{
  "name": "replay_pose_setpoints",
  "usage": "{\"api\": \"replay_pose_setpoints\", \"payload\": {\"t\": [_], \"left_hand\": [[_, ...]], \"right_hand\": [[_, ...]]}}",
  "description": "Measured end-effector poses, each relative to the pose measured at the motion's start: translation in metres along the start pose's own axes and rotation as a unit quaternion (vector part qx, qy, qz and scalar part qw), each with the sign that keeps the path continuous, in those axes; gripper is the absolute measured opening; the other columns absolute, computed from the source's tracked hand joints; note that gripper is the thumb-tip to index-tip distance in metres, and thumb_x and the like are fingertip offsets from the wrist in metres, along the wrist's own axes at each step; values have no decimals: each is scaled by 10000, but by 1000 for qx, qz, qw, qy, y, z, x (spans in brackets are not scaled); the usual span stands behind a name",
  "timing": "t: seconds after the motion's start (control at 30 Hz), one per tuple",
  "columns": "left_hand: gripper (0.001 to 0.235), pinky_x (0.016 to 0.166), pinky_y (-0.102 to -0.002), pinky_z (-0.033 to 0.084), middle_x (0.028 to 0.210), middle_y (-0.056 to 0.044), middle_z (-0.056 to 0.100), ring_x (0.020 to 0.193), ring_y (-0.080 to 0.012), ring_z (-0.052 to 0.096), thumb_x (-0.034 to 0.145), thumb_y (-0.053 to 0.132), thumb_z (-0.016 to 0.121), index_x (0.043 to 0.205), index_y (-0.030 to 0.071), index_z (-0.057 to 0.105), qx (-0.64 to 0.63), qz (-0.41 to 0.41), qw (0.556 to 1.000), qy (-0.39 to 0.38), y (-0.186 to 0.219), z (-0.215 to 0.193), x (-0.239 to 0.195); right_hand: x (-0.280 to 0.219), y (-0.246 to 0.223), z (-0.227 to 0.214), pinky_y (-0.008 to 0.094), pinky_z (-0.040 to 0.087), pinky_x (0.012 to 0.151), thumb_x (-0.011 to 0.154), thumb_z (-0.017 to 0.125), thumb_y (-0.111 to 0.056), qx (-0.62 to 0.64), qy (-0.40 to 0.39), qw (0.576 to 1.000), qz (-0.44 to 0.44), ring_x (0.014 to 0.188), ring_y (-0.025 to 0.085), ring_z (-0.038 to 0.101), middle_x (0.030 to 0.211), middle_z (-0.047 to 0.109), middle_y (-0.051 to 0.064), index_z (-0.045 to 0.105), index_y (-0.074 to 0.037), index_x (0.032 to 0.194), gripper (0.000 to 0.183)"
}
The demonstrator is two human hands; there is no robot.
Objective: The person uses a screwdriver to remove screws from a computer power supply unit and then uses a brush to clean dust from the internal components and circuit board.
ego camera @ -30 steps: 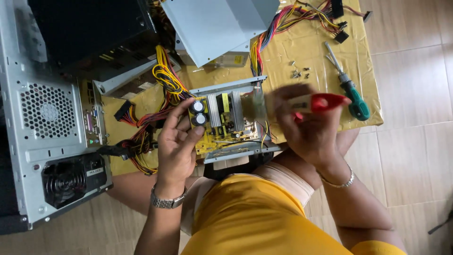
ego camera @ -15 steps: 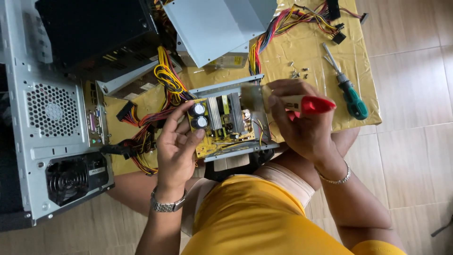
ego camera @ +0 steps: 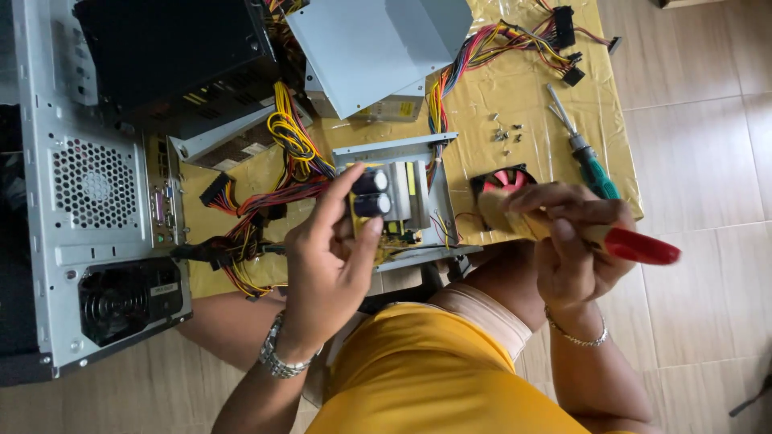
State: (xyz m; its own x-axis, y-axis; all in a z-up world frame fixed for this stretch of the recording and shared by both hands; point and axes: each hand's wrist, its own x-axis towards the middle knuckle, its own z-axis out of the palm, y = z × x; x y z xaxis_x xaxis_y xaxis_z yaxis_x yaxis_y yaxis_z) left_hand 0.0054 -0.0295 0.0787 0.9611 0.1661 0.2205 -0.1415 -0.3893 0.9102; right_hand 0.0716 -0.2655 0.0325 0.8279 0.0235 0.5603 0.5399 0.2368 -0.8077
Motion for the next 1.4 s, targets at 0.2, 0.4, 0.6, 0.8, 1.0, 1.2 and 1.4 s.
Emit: {"api": "replay_pose_setpoints", "payload": {"t": [0.2, 0.4, 0.6, 0.8, 1.0, 1.2, 1.4], "left_hand": [[457, 469, -190, 440, 794, 22, 715, 553, -25, 547, 1012, 145, 633, 1440, 37, 518, 29, -5, 999, -15, -3, 2, 5], [500, 420, -184, 345, 1135, -135, 767, 516, -16, 411, 1011, 162, 605, 1477, 36, 475, -58, -92, 994, -5, -27, -8, 0], [507, 386, -202, 287, 780, -52, 738, 460, -16, 375, 1006, 172, 630, 1463, -8, 505, -25, -66, 997, 19, -16, -4, 2], [379, 493, -234, 507, 862, -49, 754, 584, -94, 603, 1028, 85, 623, 1386, -13, 547, 134, 73, 987, 55, 4, 17, 14], [403, 1123, -442, 562, 1412, -335, 591, 1318, -432, 639, 1042, -11, 544, 1424, -92, 449, 192, 133, 971, 45, 20, 43, 13], [496, 718, -390, 680, 1566, -445, 351, 1255, -535, 710, 1070, -34, 518, 1515, -115, 314, 254, 132, 958, 27, 35, 60, 5], [466, 516, -427, 561, 1630, -334, 297, 921, -430, 781, 1088, 182, 574, 1483, -23, 436, 261, 90, 961, 8, 49, 52, 4]], "right_hand": [[-5, -3, -3, 330, 577, 906, 985, 564, 49, -189, -164, 965, 73, 997, 266, 721, 984, 725, 144, 676, 8, 937, 129], [5, -12, 8, 351, 549, 677, 859, 863, -277, -270, -347, 888, -131, 788, 233, 718, 1025, 713, 116, 670, -37, 1035, 354], [0, -7, 13, 363, 491, 600, 1018, 609, -99, -291, -378, 862, -170, 678, 236, 647, 968, 710, 145, 682, -10, 1032, 117], [-10, 2, 15, 352, 486, 607, 1022, 615, -64, -265, -363, 878, -165, 725, 240, 680, 1017, 733, 141, 685, -20, 1128, 134], [-34, 9, 31, 316, 580, 681, 901, 771, -107, -266, -191, 925, -193, 753, 245, 660, 927, 641, 201, 681, 50, 898, 181], [-31, -3, 55, 258, 362, 525, 1013, 554, -109, -333, -83, 934, -97, 550, 127, 394, 1108, 696, 231, 629, 73, 1156, 243], [-39, 15, 49, 342, 451, 579, 1022, 572, -11, -367, -51, 917, -148, 592, 252, 552, 756, 616, 197, 621, 138, 967, 166]]}}
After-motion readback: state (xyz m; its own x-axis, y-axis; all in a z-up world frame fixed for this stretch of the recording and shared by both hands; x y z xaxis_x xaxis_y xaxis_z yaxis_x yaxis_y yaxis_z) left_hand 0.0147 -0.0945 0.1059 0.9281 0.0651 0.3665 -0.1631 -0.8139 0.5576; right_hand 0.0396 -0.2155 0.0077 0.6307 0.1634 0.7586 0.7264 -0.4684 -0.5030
